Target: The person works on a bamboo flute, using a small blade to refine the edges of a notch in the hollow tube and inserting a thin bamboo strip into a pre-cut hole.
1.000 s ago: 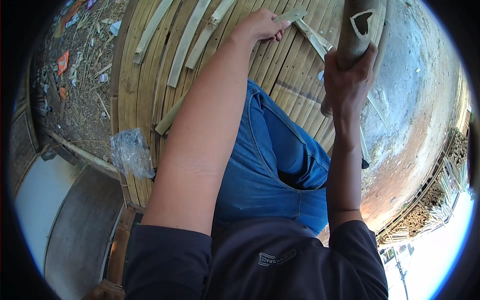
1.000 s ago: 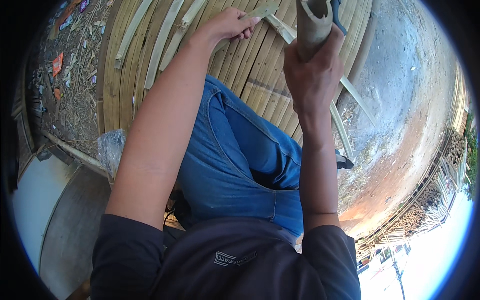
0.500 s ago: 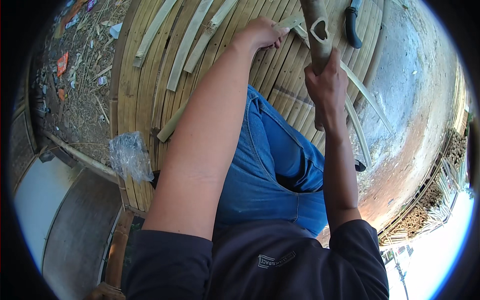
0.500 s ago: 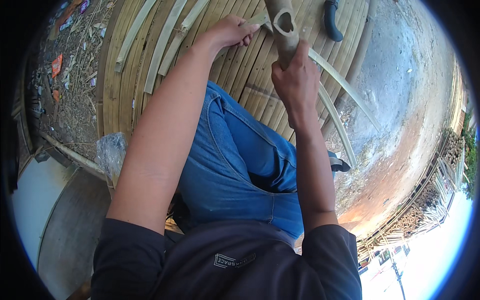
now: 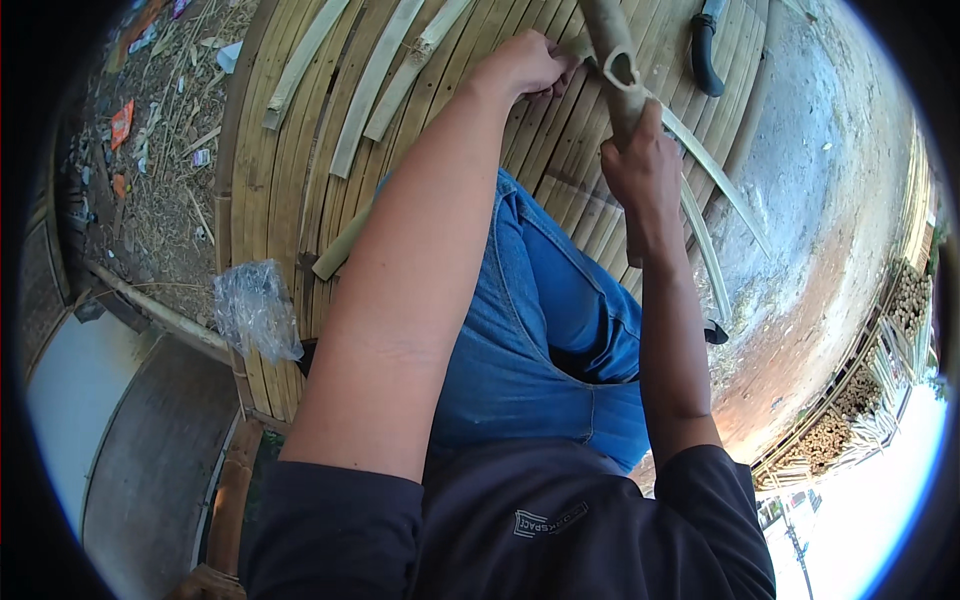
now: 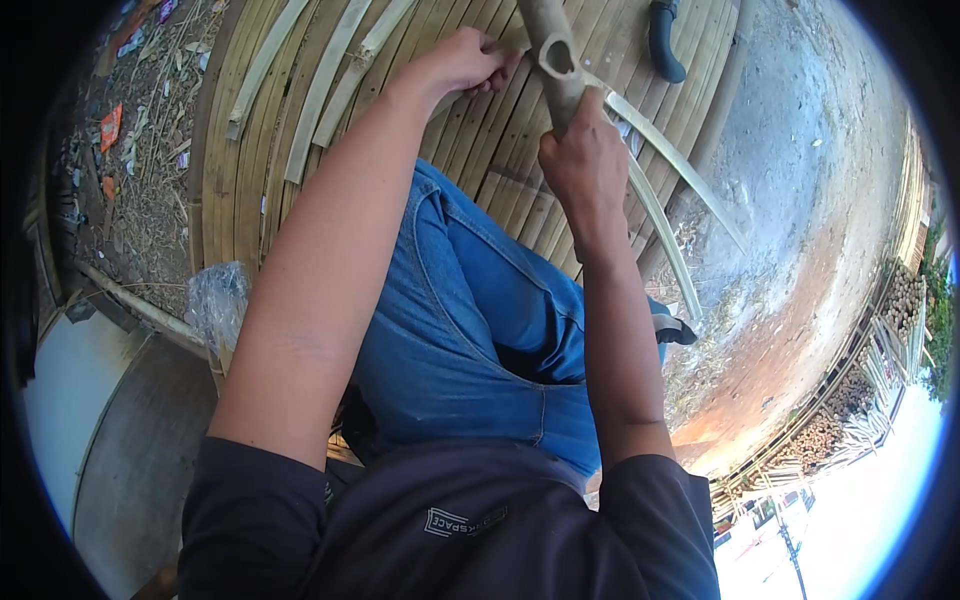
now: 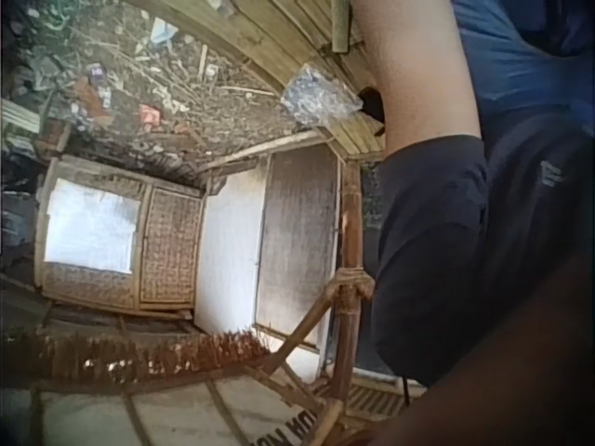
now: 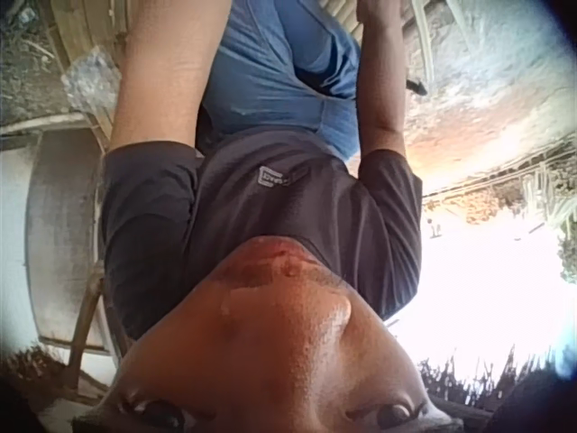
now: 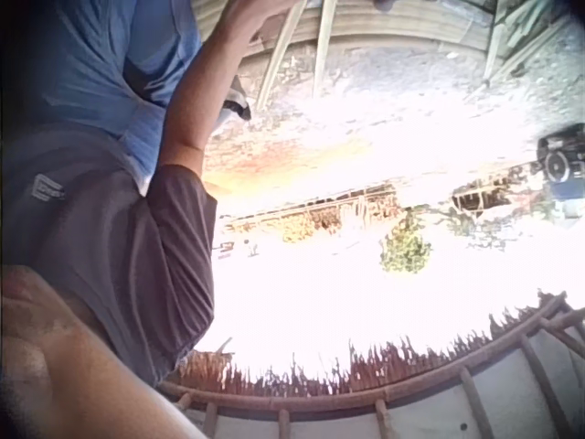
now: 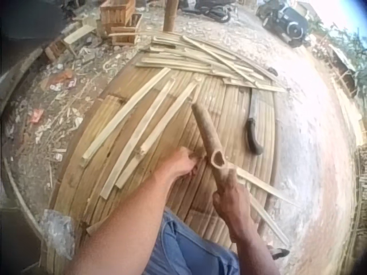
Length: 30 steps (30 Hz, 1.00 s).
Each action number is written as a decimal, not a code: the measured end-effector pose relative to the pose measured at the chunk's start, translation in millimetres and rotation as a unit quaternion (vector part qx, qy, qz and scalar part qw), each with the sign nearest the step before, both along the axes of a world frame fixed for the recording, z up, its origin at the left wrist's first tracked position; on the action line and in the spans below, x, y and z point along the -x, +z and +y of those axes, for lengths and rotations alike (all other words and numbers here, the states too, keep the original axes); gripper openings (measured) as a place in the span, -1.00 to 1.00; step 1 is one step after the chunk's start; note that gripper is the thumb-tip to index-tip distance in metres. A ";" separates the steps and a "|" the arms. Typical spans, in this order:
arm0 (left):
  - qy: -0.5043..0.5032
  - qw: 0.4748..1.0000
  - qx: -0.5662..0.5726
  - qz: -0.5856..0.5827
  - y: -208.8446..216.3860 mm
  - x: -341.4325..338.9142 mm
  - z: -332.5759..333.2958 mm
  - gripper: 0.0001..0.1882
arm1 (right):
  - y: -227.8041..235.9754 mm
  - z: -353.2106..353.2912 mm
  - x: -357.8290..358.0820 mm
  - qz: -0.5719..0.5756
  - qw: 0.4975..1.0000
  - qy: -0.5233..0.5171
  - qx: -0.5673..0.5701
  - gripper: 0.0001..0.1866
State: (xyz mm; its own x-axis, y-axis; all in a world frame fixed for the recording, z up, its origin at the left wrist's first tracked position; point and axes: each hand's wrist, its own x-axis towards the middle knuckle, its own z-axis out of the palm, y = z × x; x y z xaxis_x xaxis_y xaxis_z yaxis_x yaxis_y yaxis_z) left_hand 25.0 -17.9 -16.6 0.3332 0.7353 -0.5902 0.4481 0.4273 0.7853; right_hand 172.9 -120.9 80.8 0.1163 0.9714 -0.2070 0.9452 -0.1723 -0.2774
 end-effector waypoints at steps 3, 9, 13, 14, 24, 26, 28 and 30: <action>0.009 1.000 -0.006 -0.017 9.3 -4.3 1.1 -0.61 | 23.9 0.4 -5.5 0.053 0.988 -0.050 -0.139 -0.49; 0.015 0.998 0.032 -0.043 5.7 -3.2 2.4 -0.61 | 3.4 -1.1 -2.3 -0.010 0.999 -0.017 0.037 -0.47; 0.015 0.999 0.032 -0.039 6.1 5.4 2.2 -0.60 | 47.3 -4.1 3.5 0.105 0.974 -0.076 -0.183 -0.49; 0.020 0.997 0.049 -0.048 2.7 7.4 -4.5 -0.58 | 38.1 -7.8 7.1 0.098 0.970 -0.079 -0.210 -0.50; 0.007 0.998 0.037 -0.047 -4.5 -2.3 -5.5 -0.57 | 32.9 0.0 6.1 0.102 0.972 -0.081 -0.195 -0.51; -0.037 0.999 -0.003 0.001 -1.3 -11.3 6.6 -0.58 | -15.5 -5.6 -19.1 -0.023 1.000 -0.001 -0.009 -0.49; -0.022 0.999 0.024 -0.026 5.4 -9.4 -3.0 -0.57 | 2.1 -9.4 -9.7 0.018 0.996 -0.024 -0.087 -0.52; -0.006 0.999 0.031 -0.043 7.2 -1.6 1.0 -0.56 | 42.7 0.9 7.0 0.125 0.967 -0.076 -0.211 -0.55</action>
